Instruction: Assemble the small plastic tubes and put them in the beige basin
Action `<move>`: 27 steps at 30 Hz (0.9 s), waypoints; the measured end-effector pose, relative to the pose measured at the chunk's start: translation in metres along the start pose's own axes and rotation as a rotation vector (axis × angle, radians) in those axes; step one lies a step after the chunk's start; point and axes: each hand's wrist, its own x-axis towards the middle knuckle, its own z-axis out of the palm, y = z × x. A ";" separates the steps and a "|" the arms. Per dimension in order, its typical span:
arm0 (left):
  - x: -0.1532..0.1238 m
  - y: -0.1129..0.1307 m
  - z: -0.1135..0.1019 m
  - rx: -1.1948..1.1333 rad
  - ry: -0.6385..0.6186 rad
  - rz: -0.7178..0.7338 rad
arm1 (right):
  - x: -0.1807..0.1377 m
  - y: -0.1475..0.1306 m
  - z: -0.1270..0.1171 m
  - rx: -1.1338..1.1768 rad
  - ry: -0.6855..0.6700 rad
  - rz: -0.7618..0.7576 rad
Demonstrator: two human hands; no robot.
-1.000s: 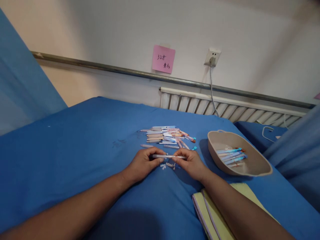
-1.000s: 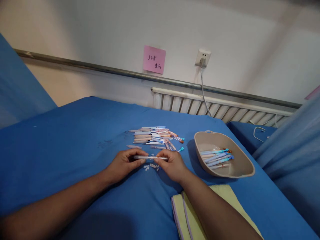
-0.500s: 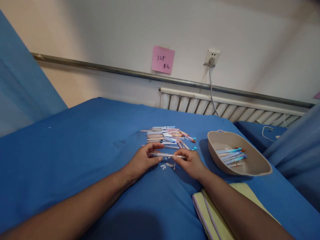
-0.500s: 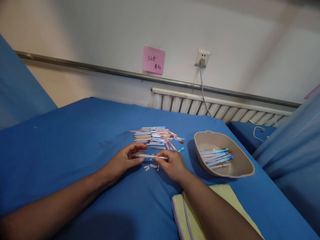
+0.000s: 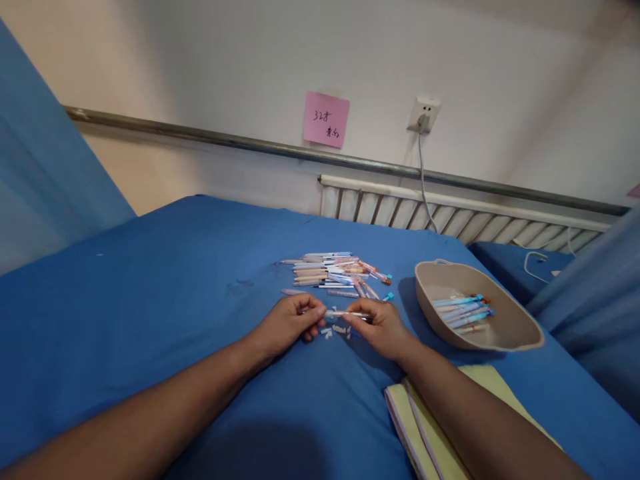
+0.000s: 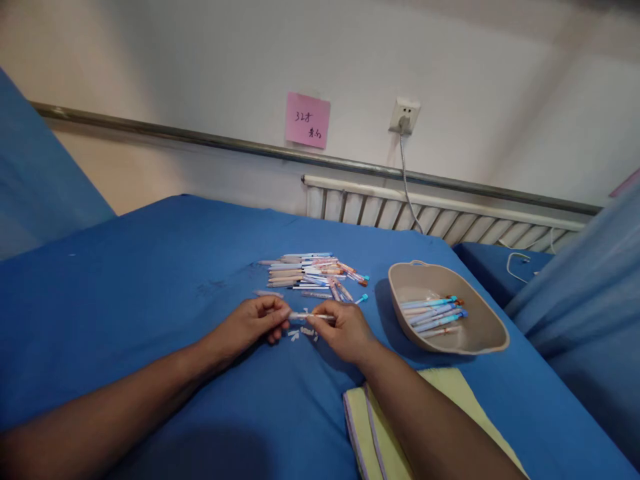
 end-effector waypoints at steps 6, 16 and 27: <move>0.000 0.002 -0.001 -0.057 0.013 0.063 | 0.000 0.000 0.000 -0.004 0.012 -0.004; -0.001 0.001 0.000 -0.034 0.038 0.106 | 0.001 -0.003 -0.004 -0.093 0.084 -0.155; 0.000 0.001 -0.002 -0.044 0.033 0.107 | 0.000 -0.008 -0.004 -0.129 0.142 -0.231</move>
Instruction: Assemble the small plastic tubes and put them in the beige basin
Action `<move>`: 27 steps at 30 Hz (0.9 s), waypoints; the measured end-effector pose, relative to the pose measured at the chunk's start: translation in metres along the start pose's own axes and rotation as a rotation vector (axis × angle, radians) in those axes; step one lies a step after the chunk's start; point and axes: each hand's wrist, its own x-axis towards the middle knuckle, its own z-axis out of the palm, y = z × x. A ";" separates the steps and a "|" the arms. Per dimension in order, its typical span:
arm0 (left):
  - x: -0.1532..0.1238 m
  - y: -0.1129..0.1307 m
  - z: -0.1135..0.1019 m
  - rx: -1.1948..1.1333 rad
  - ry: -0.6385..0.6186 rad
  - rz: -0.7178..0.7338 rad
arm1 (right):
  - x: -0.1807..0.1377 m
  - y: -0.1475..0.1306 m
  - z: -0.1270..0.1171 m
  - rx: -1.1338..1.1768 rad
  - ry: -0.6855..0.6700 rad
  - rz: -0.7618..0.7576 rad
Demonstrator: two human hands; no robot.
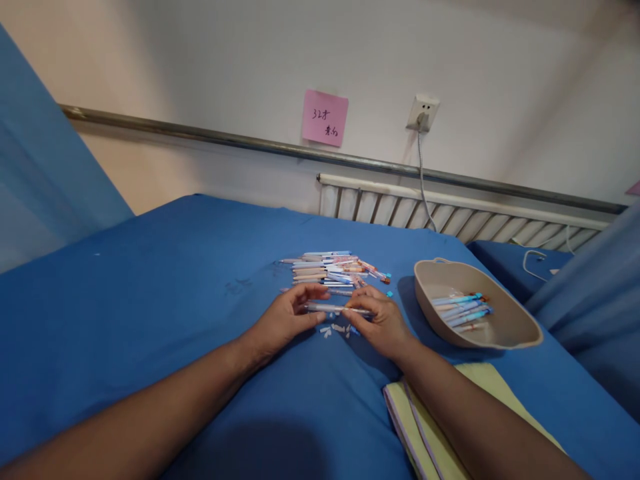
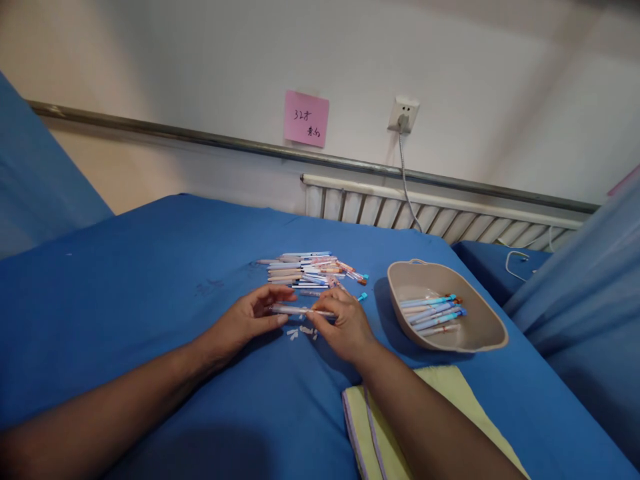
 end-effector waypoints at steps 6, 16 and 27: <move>0.001 -0.003 -0.001 0.001 -0.069 -0.091 | 0.001 0.002 0.000 0.040 0.012 -0.023; -0.002 0.000 0.001 -0.093 -0.057 -0.143 | 0.000 0.000 0.003 0.115 -0.015 0.068; 0.000 0.005 -0.005 -0.228 -0.011 -0.208 | 0.003 0.001 0.007 0.347 0.094 0.214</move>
